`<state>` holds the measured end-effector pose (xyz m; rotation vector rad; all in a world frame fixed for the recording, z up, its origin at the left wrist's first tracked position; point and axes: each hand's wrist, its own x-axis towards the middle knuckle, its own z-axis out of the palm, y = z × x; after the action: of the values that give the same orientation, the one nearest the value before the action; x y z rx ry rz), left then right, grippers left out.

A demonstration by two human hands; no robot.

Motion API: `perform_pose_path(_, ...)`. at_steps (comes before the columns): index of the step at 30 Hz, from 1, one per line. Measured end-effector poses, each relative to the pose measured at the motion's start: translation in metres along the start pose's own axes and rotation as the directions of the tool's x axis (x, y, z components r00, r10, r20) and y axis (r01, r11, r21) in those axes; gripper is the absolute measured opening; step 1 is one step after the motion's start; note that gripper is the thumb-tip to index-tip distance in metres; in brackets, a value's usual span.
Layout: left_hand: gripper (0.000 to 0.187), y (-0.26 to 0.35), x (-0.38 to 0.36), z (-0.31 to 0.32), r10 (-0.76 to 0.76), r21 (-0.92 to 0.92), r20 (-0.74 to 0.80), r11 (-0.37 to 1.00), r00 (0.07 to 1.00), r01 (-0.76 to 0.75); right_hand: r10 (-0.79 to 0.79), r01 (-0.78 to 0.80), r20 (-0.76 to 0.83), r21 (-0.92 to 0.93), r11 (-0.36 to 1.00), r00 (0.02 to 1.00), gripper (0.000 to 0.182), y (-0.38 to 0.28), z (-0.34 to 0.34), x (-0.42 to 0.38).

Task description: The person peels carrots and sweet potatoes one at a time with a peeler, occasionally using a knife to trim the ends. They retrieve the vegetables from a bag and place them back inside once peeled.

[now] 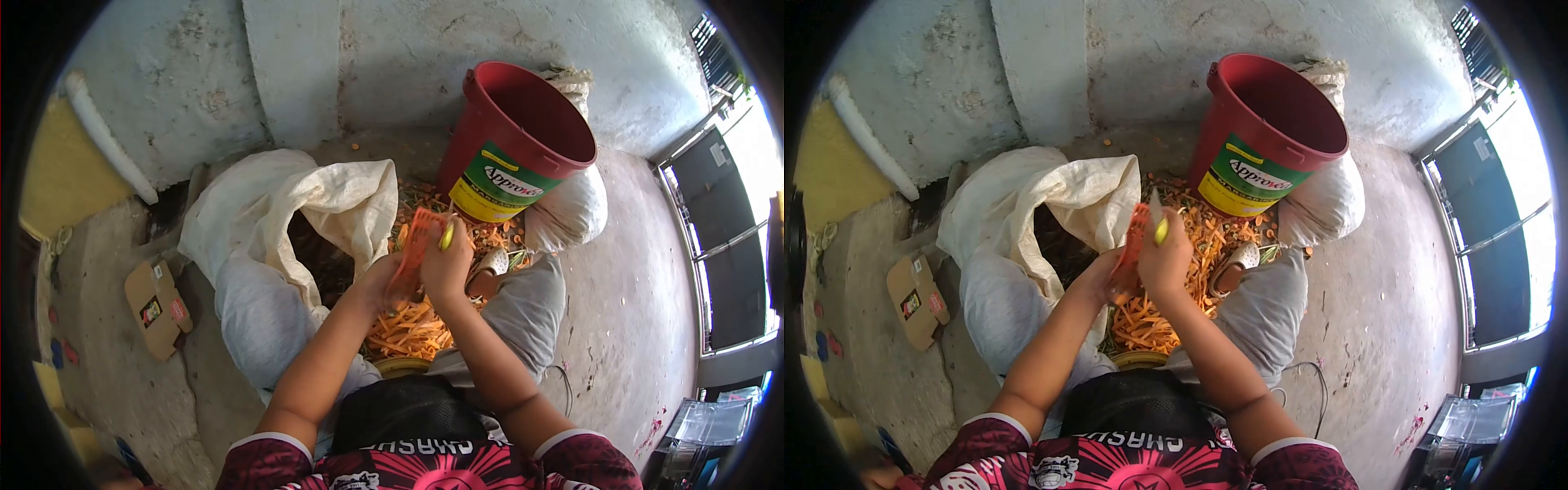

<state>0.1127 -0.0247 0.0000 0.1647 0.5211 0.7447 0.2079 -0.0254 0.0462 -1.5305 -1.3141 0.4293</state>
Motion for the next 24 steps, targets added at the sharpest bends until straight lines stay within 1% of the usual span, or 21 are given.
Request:
perform_pose_path(2,0.027,-0.001,-0.005,-0.002,-0.032,0.104,0.06,0.994,0.998,0.026,0.049,-0.051,-0.109,-0.013,0.999,0.993,0.021,0.02,0.0,0.024)
perform_pose_path(4,0.029,0.0,-0.002,-0.011,-0.07,0.182,0.102,0.982,0.992,0.051,-0.081,0.032,-0.255,-0.19,0.981,0.963,0.02,0.035,-0.007,0.049)
perform_pose_path(5,0.03,0.0,-0.001,-0.015,-0.092,0.221,0.12,0.973,0.988,0.064,-0.088,0.024,-0.307,-0.206,0.978,0.948,0.02,0.048,-0.011,0.067)
perform_pose_path(8,0.032,-0.005,-0.005,-0.001,-0.051,0.515,-0.061,0.854,0.997,0.075,-0.121,0.006,-0.424,-0.262,0.965,0.897,0.021,0.075,-0.031,0.109)
perform_pose_path(9,0.032,-0.007,-0.011,0.01,-0.043,0.426,-0.061,0.902,0.997,0.065,-0.135,0.002,-0.455,-0.281,0.96,0.88,0.022,0.074,-0.034,0.115)
perform_pose_path(12,0.034,-0.001,-0.007,0.011,-0.021,0.249,-0.167,0.967,0.986,0.062,-0.03,0.006,-0.391,-0.064,0.998,0.92,0.019,0.068,-0.042,0.114)
perform_pose_path(13,0.035,0.002,0.001,-0.003,-0.015,0.303,-0.152,0.951,0.988,0.061,-0.176,0.174,-0.391,-0.04,0.984,0.903,0.014,0.068,-0.037,0.108)
perform_pose_path(14,0.035,0.0,0.008,-0.012,-0.013,0.258,-0.123,0.965,0.992,0.045,-0.157,0.17,-0.317,0.012,0.985,0.935,0.013,0.065,-0.033,0.099)
perform_pose_path(16,0.035,0.002,0.009,-0.012,-0.007,0.173,-0.065,0.985,0.998,0.018,-0.125,0.146,-0.168,0.12,0.982,0.978,0.011,0.041,-0.026,0.068)
perform_pose_path(18,0.034,0.002,0.011,-0.015,0.014,0.179,-0.059,0.984,0.998,-0.003,0.046,-0.057,0.048,0.276,0.959,0.998,0.012,0.011,-0.019,0.035)
perform_pose_path(20,0.032,0.001,0.014,-0.019,0.03,0.149,-0.065,0.989,0.997,-0.02,0.013,-0.057,0.126,0.355,0.933,0.992,0.015,0.012,-0.009,0.013)
perform_pose_path(23,0.026,-0.002,0.022,-0.03,0.06,0.023,0.026,0.998,0.998,-0.06,0.009,-0.028,0.098,0.196,0.98,0.995,0.019,0.002,-0.005,-0.009)
perform_pose_path(24,0.025,-0.003,0.022,-0.03,0.071,0.034,0.06,0.997,0.996,-0.074,0.018,-0.033,0.093,0.167,0.985,0.996,0.019,0.0,-0.004,-0.012)
